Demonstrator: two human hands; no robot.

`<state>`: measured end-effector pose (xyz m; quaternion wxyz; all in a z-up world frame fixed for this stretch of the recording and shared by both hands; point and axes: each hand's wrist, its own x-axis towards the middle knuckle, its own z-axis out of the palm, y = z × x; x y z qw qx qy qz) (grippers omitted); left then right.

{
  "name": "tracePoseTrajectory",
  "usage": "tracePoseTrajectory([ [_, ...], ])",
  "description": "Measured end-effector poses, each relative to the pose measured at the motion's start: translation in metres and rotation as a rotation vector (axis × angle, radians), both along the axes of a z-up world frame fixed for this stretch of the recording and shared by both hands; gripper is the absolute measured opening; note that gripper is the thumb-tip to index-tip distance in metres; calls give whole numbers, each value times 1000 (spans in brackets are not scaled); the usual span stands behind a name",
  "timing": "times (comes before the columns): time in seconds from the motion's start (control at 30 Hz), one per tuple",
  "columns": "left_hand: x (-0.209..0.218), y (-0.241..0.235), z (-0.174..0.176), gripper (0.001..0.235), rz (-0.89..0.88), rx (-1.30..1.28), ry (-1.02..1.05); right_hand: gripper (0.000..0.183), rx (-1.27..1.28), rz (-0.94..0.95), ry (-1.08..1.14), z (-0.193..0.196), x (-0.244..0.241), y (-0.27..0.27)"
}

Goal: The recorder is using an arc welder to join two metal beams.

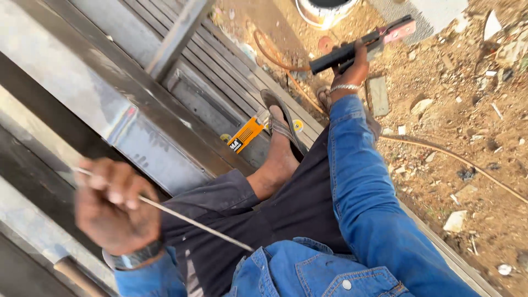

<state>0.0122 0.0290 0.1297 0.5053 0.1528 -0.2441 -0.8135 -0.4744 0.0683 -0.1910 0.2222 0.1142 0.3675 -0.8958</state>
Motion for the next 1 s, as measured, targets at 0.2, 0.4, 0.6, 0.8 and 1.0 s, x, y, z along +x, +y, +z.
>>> tracePoseTrajectory([
  [0.2,-31,163,-61,27,-147,186,-461,43,141,-32,496,90,38,53],
  [0.4,-74,188,-37,26,-582,-191,-807,47,226,-15,565,111,55,84],
  [0.6,-151,78,-33,22,-342,-270,-864,44,407,83,274,18,56,82],
  [0.8,-273,-29,-131,19,-287,-66,-801,61,927,531,359,21,15,26],
  [1.0,-349,-64,-154,15,-399,106,-1074,76,807,692,367,17,-7,-1],
])
